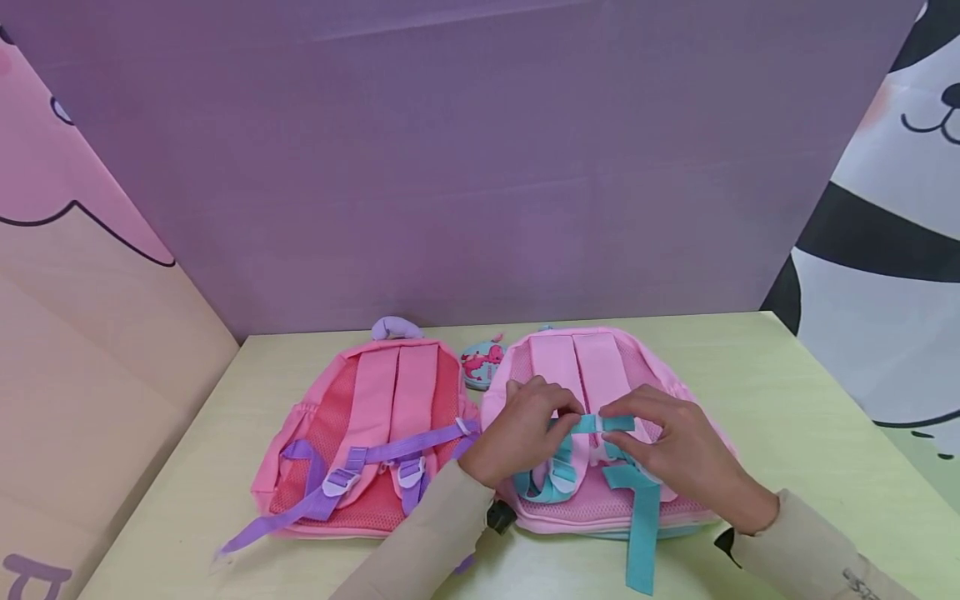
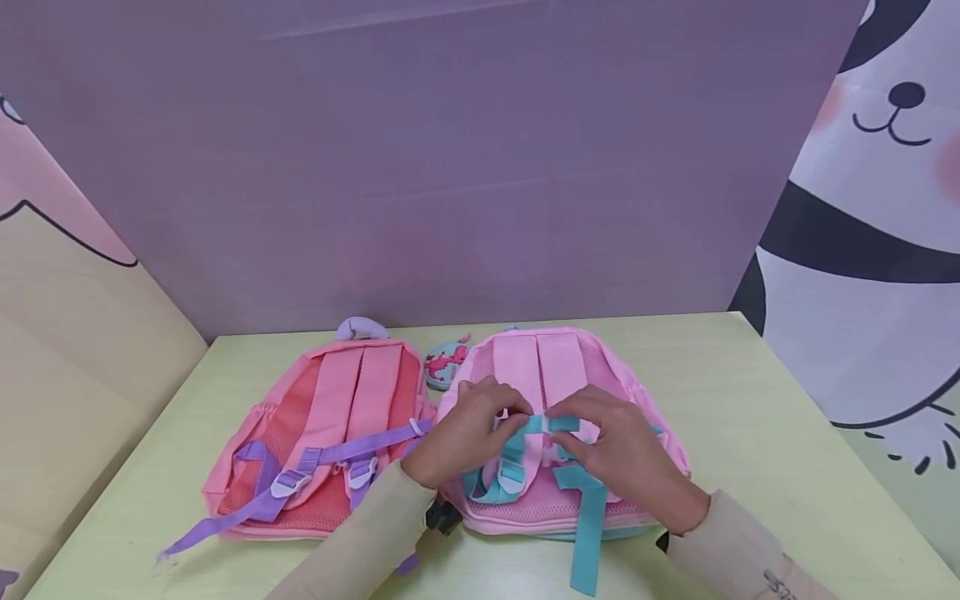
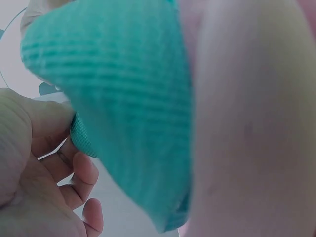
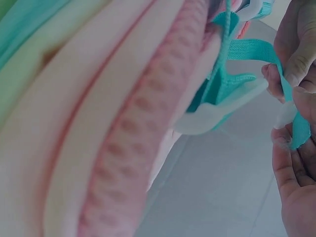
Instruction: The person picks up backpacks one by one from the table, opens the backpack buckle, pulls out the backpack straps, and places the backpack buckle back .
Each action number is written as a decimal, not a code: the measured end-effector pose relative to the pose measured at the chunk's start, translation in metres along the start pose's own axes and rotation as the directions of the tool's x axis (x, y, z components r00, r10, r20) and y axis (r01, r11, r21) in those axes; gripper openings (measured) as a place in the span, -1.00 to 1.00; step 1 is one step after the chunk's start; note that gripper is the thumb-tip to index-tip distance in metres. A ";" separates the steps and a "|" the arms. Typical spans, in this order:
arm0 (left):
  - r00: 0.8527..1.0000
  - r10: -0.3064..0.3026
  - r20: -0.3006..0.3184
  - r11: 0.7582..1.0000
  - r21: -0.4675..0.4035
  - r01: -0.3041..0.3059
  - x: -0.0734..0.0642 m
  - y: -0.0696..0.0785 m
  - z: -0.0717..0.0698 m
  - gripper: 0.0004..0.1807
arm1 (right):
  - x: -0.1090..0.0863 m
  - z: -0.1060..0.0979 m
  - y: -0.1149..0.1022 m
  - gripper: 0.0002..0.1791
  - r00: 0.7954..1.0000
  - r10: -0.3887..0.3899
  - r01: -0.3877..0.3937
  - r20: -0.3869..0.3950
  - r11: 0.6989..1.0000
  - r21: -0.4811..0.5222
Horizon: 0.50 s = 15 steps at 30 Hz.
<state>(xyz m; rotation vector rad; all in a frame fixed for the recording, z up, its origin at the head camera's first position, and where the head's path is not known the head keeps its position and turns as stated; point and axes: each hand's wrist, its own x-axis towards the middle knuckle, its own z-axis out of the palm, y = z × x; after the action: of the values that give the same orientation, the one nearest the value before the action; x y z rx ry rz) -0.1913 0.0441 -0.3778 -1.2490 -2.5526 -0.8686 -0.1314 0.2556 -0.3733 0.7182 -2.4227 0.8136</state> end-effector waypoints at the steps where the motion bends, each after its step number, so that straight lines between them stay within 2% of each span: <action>1: 1.000 0.001 -0.003 1.000 0.003 -0.001 0.000 0.000 0.000 -0.88 | 0.000 0.000 0.000 -0.50 1.000 -0.008 0.008 0.001 1.000 0.006; 6: 1.000 -0.001 -0.013 1.000 0.012 0.002 0.000 -0.001 0.001 -0.92 | 0.001 0.000 -0.002 -0.50 1.000 -0.014 0.014 0.002 1.000 0.012; 15: 0.999 -0.040 -0.007 0.999 0.015 0.040 0.000 -0.001 0.000 -0.91 | 0.001 -0.004 -0.004 -0.52 1.000 0.030 -0.029 0.010 1.000 -0.006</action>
<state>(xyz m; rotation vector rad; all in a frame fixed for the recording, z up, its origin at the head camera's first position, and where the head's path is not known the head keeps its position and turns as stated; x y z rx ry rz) -0.1917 0.0433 -0.3783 -1.1925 -2.5830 -0.8577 -0.1287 0.2549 -0.3685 0.6873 -2.4491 0.8155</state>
